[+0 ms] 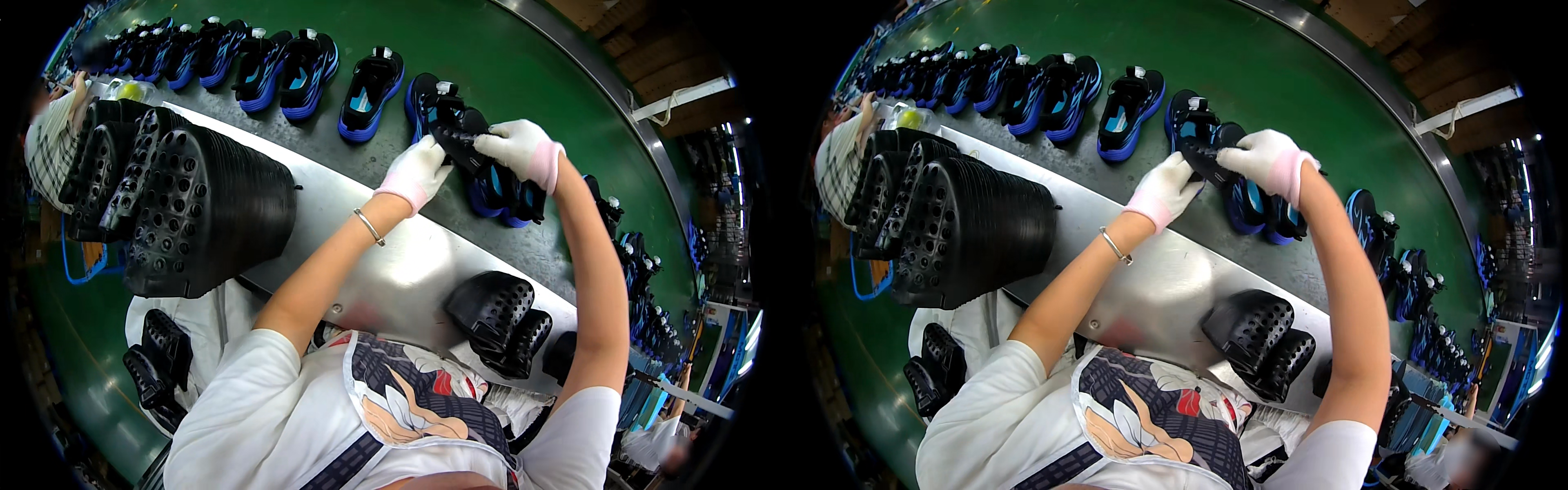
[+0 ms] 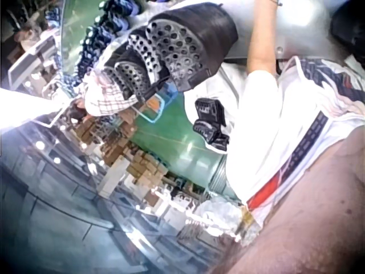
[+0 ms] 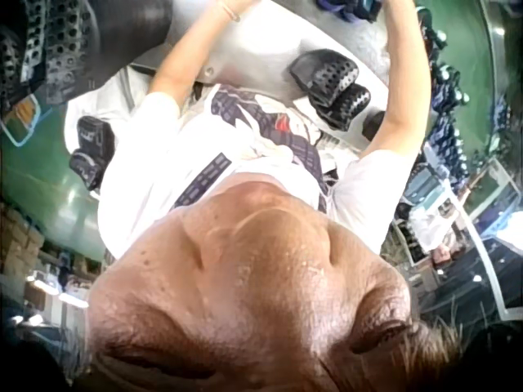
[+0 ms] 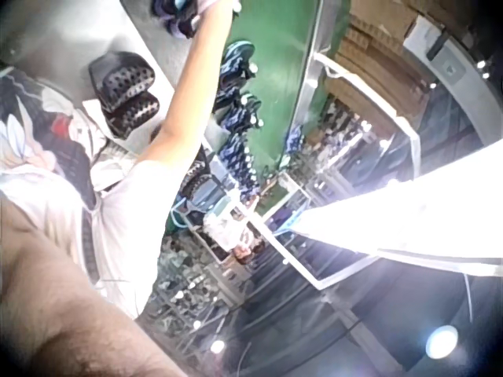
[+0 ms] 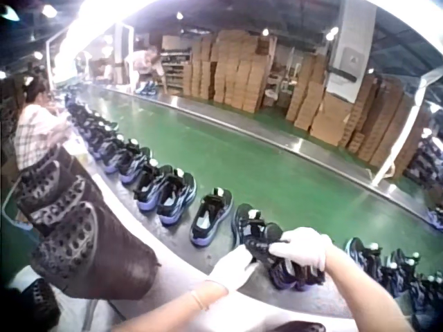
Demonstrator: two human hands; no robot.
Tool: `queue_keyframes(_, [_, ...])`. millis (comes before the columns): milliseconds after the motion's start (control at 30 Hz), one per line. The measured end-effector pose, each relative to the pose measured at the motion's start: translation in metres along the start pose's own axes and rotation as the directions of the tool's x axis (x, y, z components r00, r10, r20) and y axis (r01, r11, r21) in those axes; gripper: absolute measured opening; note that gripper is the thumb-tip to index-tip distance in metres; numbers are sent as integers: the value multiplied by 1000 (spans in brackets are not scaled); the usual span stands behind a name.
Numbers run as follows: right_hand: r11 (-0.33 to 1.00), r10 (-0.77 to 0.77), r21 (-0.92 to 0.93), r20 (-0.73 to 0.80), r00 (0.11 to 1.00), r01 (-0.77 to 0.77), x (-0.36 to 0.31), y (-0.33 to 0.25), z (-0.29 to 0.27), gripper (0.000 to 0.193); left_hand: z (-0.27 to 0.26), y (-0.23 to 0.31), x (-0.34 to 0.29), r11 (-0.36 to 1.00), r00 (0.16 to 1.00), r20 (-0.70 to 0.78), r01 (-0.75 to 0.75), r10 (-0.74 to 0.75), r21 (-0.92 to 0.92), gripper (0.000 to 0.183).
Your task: The person repeatedly picks up black plastic shoe trees from a stack and inserts them into black and blue sneakers on a conveyor belt. They handle the shoes one at a time, placing each shoe tree inside the shoe before moving to the next pair.
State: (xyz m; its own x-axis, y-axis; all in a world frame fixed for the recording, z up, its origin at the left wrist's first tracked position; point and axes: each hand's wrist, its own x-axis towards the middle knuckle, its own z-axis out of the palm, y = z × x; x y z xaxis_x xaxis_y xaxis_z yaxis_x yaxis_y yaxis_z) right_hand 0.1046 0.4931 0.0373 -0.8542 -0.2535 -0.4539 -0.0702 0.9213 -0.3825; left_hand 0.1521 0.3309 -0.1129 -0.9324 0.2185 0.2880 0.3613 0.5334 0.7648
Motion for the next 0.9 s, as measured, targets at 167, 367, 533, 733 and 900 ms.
queue_keyframes(167, [985, 81, -158, 33, 996, -75, 29, -32, -4, 46, -4, 1, 6, 979, 978, 114, 160, -174, 127, 17])
queue_keyframes(367, [903, 124, -402, -98, 987, -153, 62, -52, 50, 34, -9, -3, 25, 925, 872, 342, 263, -350, 274, 22])
queue_keyframes(533, [897, 180, -392, -101, 978, -205, 93, -42, 79, 30, -22, 1, 34, 841, 723, 430, 455, -541, 293, 22])
queue_keyframes(733, [901, 95, -409, -143, 985, -146, 113, -44, 82, 28, -21, -12, 41, 856, 731, 450, 396, -513, 332, 26])
queue_keyframes(900, [821, -41, -569, -129, 991, -40, 94, -56, 76, 29, -27, -22, 34, 894, 792, 425, 336, -438, 296, 32])
